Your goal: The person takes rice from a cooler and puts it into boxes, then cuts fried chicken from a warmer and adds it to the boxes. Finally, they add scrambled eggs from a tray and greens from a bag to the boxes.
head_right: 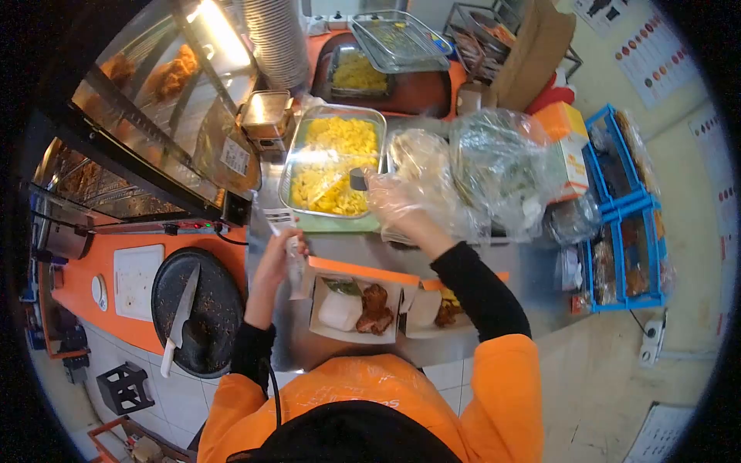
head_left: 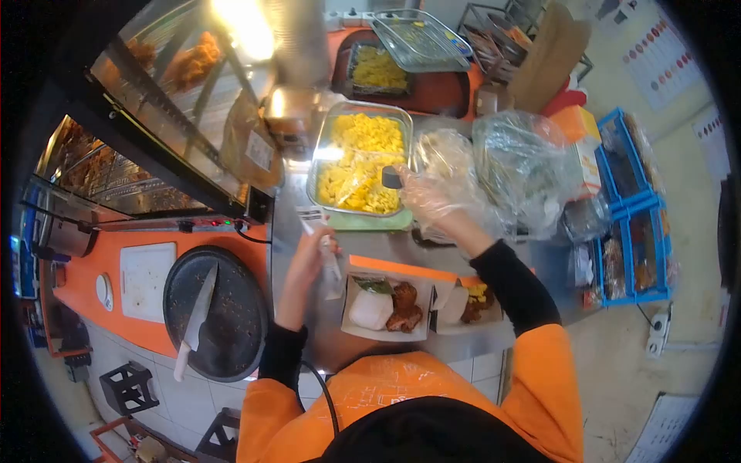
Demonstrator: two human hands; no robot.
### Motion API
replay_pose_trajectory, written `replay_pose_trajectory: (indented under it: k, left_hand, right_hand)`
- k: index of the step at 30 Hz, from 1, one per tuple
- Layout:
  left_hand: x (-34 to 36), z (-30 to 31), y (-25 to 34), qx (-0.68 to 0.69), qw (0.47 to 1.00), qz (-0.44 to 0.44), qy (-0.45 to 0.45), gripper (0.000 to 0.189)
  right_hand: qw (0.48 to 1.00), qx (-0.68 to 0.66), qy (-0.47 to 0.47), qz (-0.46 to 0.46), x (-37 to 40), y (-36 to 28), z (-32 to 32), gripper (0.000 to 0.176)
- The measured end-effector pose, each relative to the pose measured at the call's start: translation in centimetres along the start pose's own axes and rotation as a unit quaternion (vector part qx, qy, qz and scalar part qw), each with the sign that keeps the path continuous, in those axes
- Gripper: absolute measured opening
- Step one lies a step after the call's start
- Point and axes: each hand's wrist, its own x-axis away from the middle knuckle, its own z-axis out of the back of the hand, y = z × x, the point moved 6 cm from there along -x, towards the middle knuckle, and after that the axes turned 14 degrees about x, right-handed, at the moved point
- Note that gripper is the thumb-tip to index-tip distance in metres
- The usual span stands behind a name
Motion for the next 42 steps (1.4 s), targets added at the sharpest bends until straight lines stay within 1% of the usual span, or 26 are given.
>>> replay_pose_trajectory:
  k: [1, 2, 3, 5, 6, 9, 10, 12, 13, 14, 17, 18, 21, 22, 23, 25, 28, 31, 32, 34, 35, 36, 39, 40, 42]
  left_hand:
    - [-0.8, -0.3, -0.4, -0.026, 0.999, -0.008, 0.042, 0.03]
    - [-1.2, -1.4, -0.6, -0.053, 0.997, -0.023, 0.048, 0.028]
    - [-1.6, -2.3, -0.8, -0.081, 0.995, -0.035, 0.056, 0.027]
    - [-2.8, -2.9, -1.7, -0.07, 0.996, -0.032, 0.049, 0.026]
    - [-3.4, -3.0, -2.3, -0.064, 0.996, -0.028, 0.046, 0.026]
    - [-5.1, -1.8, -3.4, -0.035, 0.993, -0.083, 0.07, 0.023]
    - [-4.9, -2.0, -3.3, -0.018, 0.994, -0.072, 0.077, 0.023]
    - [-4.7, -2.2, -3.3, -0.017, 0.994, -0.074, 0.083, 0.022]
    - [-4.6, -2.2, -3.2, -0.016, 0.993, -0.075, 0.086, 0.022]
    - [-4.6, -2.3, -3.2, -0.013, 0.993, -0.073, 0.087, 0.022]
    - [-4.3, -2.5, -2.9, -0.016, 0.994, -0.063, 0.084, 0.023]
    - [-4.4, -2.6, -2.9, -0.021, 0.995, -0.057, 0.079, 0.024]
    - [-4.2, -2.8, -2.7, -0.027, 0.995, -0.056, 0.076, 0.027]
    - [-4.2, -2.9, -2.7, -0.025, 0.995, -0.059, 0.078, 0.027]
    - [-4.3, -2.8, -2.9, -0.015, 0.994, -0.067, 0.088, 0.025]
    - [-4.6, -2.4, -3.4, 0.004, 0.991, -0.082, 0.109, 0.022]
    - [-5.0, -2.1, -3.6, -0.002, 0.995, -0.06, 0.076, 0.03]
    - [-4.7, -2.5, -3.4, 0.023, 0.987, -0.101, 0.12, 0.02]
    - [-4.6, -2.5, -3.3, 0.013, 0.989, -0.094, 0.115, 0.02]
    - [-4.6, -2.6, -3.2, -0.003, 0.991, -0.078, 0.106, 0.022]
    - [-4.5, -2.6, -3.1, -0.002, 0.991, -0.085, 0.104, 0.023]
    - [-4.5, -2.7, -3.0, -0.002, 0.991, -0.091, 0.102, 0.023]
    - [-4.2, -3.0, -2.7, -0.007, 0.992, -0.084, 0.098, 0.024]
    - [-4.2, -3.0, -2.7, -0.01, 0.992, -0.077, 0.098, 0.025]
    - [-4.4, -2.9, -2.9, -0.001, 0.99, -0.095, 0.102, 0.024]
  right_hand:
    - [0.998, 0.065, -0.003, -0.014, -2.5, 0.0, -2.1, 0.039]
    - [0.991, 0.128, -0.008, -0.028, -4.1, 0.0, -3.1, 0.037]
    - [0.993, 0.117, -0.018, -0.025, -4.4, -0.5, -2.8, 0.034]
    - [0.994, 0.094, -0.044, -0.023, -3.7, -1.8, -2.1, 0.029]
    - [0.99, 0.132, -0.041, -0.019, -3.9, -2.1, -2.3, 0.027]
    - [0.986, 0.077, -0.148, -0.02, -5.1, -1.3, -2.7, 0.026]
    - [0.976, 0.102, -0.178, 0.071, -5.7, -1.7, -3.0, 0.028]
    - [0.96, 0.08, -0.255, 0.088, -6.2, -0.6, -3.1, 0.03]
    - [0.949, 0.07, -0.293, 0.097, -5.8, -1.3, -2.0, 0.031]
    - [0.947, 0.089, -0.285, 0.118, -5.0, -1.8, 0.0, 0.034]
    - [0.984, 0.017, -0.176, -0.001, -5.6, 0.4, -0.3, 0.032]
    - [0.99, 0.019, -0.143, -0.001, -5.7, 0.5, -0.5, 0.038]
    - [0.994, 0.092, 0.001, 0.057, -5.4, 0.4, -3.5, 0.034]
    - [0.987, 0.105, 0.099, 0.076, -5.3, -0.1, -4.1, 0.034]
    - [0.989, 0.112, 0.073, 0.056, -5.2, 0.7, -5.7, 0.036]
    - [0.992, 0.126, 0.021, 0.016, -4.6, -1.2, -3.8, 0.04]
    - [0.986, 0.132, -0.1, 0.025, -5.9, -1.4, -2.9, 0.034]
    - [0.95, 0.144, -0.232, 0.15, -7.8, -0.1, -3.5, 0.038]
    - [0.942, 0.12, -0.283, 0.134, -8.3, 0.5, -3.8, 0.042]
    - [0.91, 0.151, -0.36, 0.139, -8.1, 0.0, -3.5, 0.042]
    - [0.891, 0.166, -0.399, 0.141, -7.9, -0.2, -3.3, 0.043]
    - [0.904, 0.188, -0.349, 0.161, -7.3, -1.4, -2.1, 0.046]
    - [0.944, 0.234, -0.223, 0.06, -6.7, -3.3, -0.9, 0.045]
    - [0.95, 0.247, -0.182, 0.053, -6.9, -3.0, -1.9, 0.047]
    - [0.951, 0.274, -0.13, 0.059, -7.0, -3.0, -2.7, 0.048]
